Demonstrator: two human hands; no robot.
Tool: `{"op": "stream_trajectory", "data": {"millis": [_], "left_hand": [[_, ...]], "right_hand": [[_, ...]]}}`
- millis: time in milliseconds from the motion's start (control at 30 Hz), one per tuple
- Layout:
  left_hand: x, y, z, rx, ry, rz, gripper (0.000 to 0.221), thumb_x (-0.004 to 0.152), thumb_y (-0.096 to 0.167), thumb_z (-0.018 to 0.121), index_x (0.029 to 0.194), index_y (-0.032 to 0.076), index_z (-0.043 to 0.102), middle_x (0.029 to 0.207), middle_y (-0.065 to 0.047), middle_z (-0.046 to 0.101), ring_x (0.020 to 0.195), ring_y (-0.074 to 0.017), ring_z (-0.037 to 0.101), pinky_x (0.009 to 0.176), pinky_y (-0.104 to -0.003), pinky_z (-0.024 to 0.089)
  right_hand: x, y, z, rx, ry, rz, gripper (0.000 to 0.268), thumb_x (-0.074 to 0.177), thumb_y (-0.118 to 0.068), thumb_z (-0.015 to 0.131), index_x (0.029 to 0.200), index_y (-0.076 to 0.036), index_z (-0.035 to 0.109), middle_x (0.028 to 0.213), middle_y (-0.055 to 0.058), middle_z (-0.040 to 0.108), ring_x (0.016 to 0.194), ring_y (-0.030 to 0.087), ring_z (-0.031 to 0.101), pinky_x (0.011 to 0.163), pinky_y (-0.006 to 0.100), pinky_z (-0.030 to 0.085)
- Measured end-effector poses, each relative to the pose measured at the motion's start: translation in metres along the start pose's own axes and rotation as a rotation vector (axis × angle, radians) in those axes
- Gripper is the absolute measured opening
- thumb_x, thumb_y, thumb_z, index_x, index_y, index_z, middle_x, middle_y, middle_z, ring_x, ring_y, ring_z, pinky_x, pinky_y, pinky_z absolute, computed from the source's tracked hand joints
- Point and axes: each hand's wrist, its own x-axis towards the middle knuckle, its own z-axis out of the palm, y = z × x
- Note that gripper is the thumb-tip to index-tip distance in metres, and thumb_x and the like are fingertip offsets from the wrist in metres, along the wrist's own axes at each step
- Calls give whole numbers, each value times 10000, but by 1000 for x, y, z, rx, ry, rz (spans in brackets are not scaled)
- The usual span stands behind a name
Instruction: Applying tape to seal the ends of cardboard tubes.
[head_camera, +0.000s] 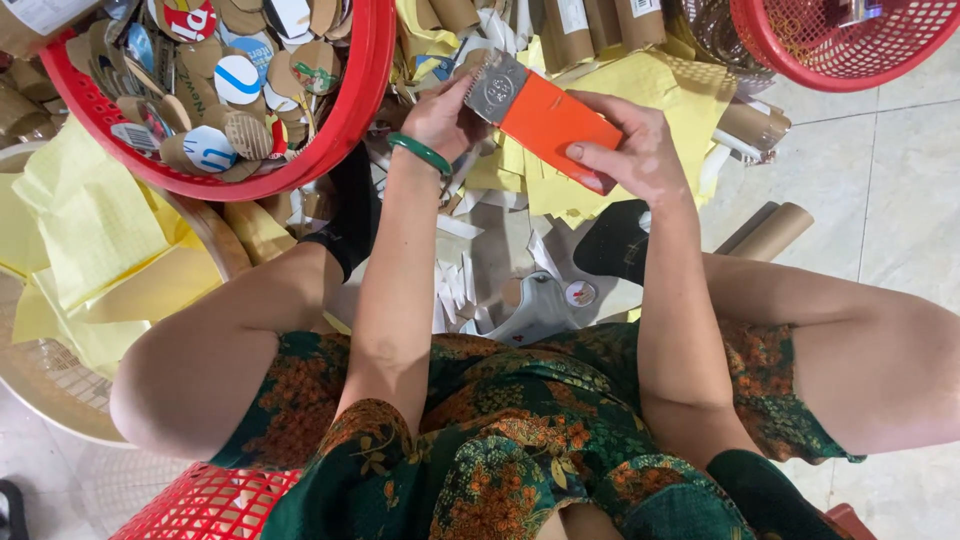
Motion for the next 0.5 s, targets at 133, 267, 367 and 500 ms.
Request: {"op": "stream_trajectory", "data": {"millis": [133,267,367,500], "left_hand": [[32,-16,-29,-38,82,73,286,977,182,672,1184,-7,613,1010,-120,725,846,-246,738,692,-410,636],[26,1,-27,413,329,252,187,967,171,720,1066,14,737,849,-34,729,710,-126,667,580,-273,542],[21,8,-24,714,413,391,206,941,215,749,930,16,803,734,-11,733,620,-108,627,563,-257,504],[31,-10,-39,1032,621,638,231,875,240,786,889,10,792,684,-61,750,617,-136,671,627,-295,545]], "right_hand": [[-2,0,-4,31,-38,-205,530,902,-91,823,1396,8,660,1189,65,741,1006,79,667,878,243,569],[-11,-2,-30,-101,-89,-21,534,860,-148,807,1364,-31,672,1078,53,742,837,62,658,683,237,557],[-16,1,-52,-188,-119,125,547,854,-198,809,1365,-53,677,1054,61,752,807,80,672,664,250,550],[-14,18,-61,-328,-144,182,599,823,-245,830,1379,-79,681,1022,67,773,839,87,697,718,251,570]]}}
